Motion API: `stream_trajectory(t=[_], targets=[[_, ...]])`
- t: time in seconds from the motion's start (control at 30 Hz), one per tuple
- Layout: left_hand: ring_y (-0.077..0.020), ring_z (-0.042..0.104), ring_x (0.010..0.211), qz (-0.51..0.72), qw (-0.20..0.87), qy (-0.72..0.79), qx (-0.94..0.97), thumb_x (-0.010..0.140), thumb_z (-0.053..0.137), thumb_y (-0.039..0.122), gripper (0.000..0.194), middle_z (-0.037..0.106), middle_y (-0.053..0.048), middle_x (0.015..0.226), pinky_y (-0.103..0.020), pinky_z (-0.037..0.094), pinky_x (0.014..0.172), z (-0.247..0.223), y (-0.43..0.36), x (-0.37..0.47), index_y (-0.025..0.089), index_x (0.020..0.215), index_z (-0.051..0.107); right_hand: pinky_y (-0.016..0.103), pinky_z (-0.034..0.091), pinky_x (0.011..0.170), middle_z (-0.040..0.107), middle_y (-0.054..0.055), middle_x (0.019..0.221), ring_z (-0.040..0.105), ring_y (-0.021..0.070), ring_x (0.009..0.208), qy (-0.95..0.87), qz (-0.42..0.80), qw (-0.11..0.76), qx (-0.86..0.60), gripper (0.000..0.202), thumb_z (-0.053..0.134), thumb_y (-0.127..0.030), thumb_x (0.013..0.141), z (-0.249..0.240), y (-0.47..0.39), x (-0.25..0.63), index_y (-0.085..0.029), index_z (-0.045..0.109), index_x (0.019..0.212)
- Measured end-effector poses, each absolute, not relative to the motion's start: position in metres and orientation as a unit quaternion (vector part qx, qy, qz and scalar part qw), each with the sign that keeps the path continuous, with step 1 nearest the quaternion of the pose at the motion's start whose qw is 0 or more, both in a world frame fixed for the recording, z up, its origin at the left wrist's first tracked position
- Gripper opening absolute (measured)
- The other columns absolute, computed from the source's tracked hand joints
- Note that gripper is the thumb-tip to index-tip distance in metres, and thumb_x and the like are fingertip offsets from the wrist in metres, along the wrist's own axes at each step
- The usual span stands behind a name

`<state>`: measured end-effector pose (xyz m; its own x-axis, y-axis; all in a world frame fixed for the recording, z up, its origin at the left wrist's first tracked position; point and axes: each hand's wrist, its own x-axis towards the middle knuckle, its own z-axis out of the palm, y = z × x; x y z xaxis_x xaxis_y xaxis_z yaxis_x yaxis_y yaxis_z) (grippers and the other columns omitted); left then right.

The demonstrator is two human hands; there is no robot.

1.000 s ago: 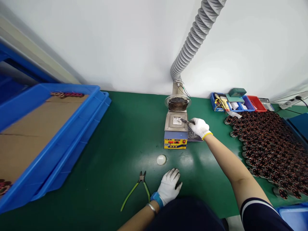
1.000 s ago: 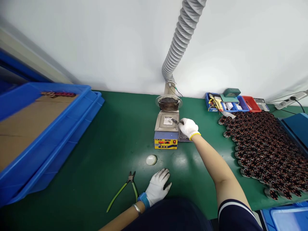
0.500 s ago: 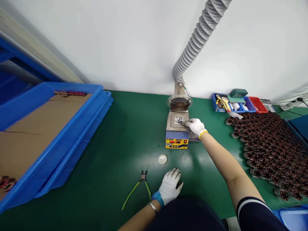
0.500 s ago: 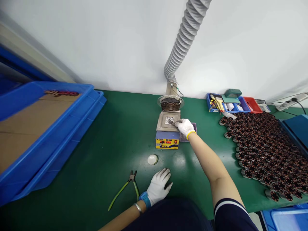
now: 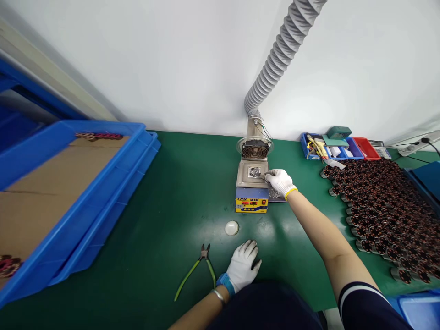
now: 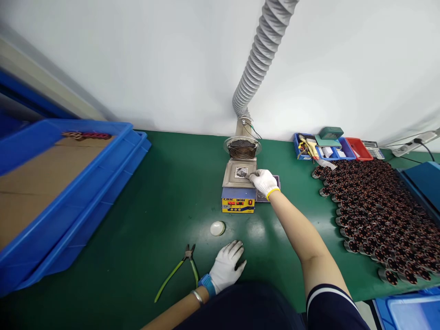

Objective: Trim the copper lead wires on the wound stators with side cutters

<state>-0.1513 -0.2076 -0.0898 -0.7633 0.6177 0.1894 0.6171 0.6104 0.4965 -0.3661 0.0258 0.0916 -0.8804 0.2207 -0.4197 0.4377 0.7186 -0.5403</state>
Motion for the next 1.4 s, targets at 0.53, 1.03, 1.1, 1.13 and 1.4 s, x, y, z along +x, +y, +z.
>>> stream_trajectory(t=[0.53, 1.03, 1.1, 1.13, 1.4], targets=[[-0.0299, 0.057, 0.118, 0.269, 0.008, 0.9, 0.343, 0.081, 0.061, 0.03, 0.032, 0.065, -0.01, 0.126, -0.045, 0.046, 0.098, -0.093, -0.207, -0.15, 0.019, 0.11, 0.065, 0.043, 0.051, 0.088, 0.065, 0.006, 0.108, 0.063, 0.0203, 0.097, 0.914, -0.321, 0.146, 0.2, 0.032, 0.057, -0.042, 0.094, 0.087, 0.033, -0.34, -0.016, 0.063, 0.11], [-0.0306, 0.059, 0.116, 0.265, 0.002, 0.901, 0.343, 0.08, 0.061, 0.03, 0.032, 0.066, -0.01, 0.124, -0.045, 0.047, 0.097, -0.092, -0.207, -0.15, 0.018, 0.109, 0.066, 0.034, 0.056, 0.072, 0.066, 0.004, 0.098, 0.065, 0.0157, 0.08, 0.927, -0.299, 0.116, 0.193, 0.034, 0.053, -0.043, 0.097, 0.082, 0.054, -0.312, -0.015, 0.061, 0.113], [-0.0307, 0.059, 0.116, 0.265, 0.0, 0.901, 0.343, 0.08, 0.061, 0.03, 0.031, 0.066, -0.01, 0.124, -0.045, 0.047, 0.097, -0.093, -0.207, -0.149, 0.018, 0.109, 0.066, 0.035, 0.056, 0.075, 0.065, 0.006, 0.105, 0.064, 0.0168, 0.085, 0.939, -0.255, 0.106, 0.204, 0.034, 0.052, -0.042, 0.097, 0.076, 0.064, -0.295, -0.015, 0.058, 0.118], [-0.0309, 0.058, 0.116, 0.265, -0.001, 0.901, 0.343, 0.081, 0.061, 0.03, 0.031, 0.066, -0.01, 0.125, -0.045, 0.046, 0.097, -0.093, -0.207, -0.149, 0.018, 0.109, 0.066, 0.036, 0.055, 0.077, 0.064, 0.007, 0.109, 0.064, 0.0176, 0.089, 0.945, -0.227, 0.103, 0.211, 0.033, 0.052, -0.04, 0.097, 0.073, 0.067, -0.286, -0.016, 0.058, 0.119], [-0.0308, 0.058, 0.117, 0.259, -0.008, 0.901, 0.347, 0.081, 0.061, 0.029, 0.031, 0.066, -0.011, 0.125, -0.046, 0.046, 0.098, -0.093, -0.206, -0.148, 0.018, 0.109, 0.066, 0.04, 0.054, 0.082, 0.061, 0.007, 0.113, 0.062, 0.02, 0.096, 0.97, -0.036, 0.122, 0.208, 0.029, 0.058, -0.035, 0.094, 0.042, 0.069, -0.251, -0.016, 0.058, 0.117]])
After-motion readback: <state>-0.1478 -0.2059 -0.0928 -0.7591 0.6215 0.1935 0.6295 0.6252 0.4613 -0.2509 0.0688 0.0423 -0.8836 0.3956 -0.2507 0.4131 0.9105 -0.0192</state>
